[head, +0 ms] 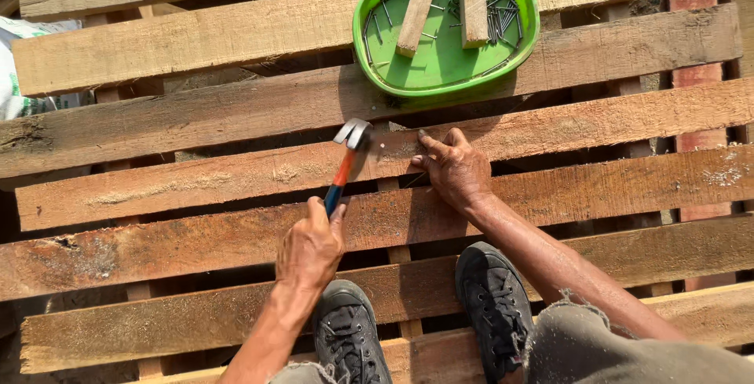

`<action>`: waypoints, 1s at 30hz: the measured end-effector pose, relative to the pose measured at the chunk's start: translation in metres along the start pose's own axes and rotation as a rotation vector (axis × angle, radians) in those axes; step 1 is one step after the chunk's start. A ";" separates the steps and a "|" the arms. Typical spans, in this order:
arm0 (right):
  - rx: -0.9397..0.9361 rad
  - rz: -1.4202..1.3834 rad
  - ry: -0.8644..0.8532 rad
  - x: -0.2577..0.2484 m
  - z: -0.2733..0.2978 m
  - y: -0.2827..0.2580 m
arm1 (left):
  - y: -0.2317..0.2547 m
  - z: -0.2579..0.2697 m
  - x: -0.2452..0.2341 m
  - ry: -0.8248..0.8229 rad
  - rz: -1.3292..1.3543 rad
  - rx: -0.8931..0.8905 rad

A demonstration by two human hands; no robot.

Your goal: The person hammers nails into wooden planks using a hammer. They pick up nails from a green container and drive them into the wood, occasionally adjusting the planks and the container.

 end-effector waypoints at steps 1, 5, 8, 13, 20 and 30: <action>-0.008 0.004 0.009 0.000 -0.007 0.000 | 0.007 0.002 -0.022 0.081 0.042 -0.001; 0.011 -0.005 -0.001 0.000 0.007 0.002 | 0.022 0.049 -0.038 0.520 0.254 0.203; 0.022 -0.040 0.003 0.001 0.008 -0.001 | 0.036 0.051 -0.029 0.769 0.057 0.462; -0.026 -0.068 0.062 -0.001 -0.015 0.010 | 0.024 0.002 -0.009 0.053 0.017 0.120; 0.094 -0.460 -0.021 -0.007 0.015 0.005 | 0.019 0.009 0.020 -0.099 0.072 0.049; 0.567 -1.460 -0.103 -0.012 0.049 -0.003 | 0.012 0.029 0.020 -0.023 0.176 -0.157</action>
Point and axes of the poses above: each hand's wrist, its own z-axis away from the middle knuckle, its own x-axis out of the palm, y = z × x, the point moved 4 cm from there along -z, towards the middle knuckle, and after that the axes turned 9 degrees about -z, right-handed, at the moved point
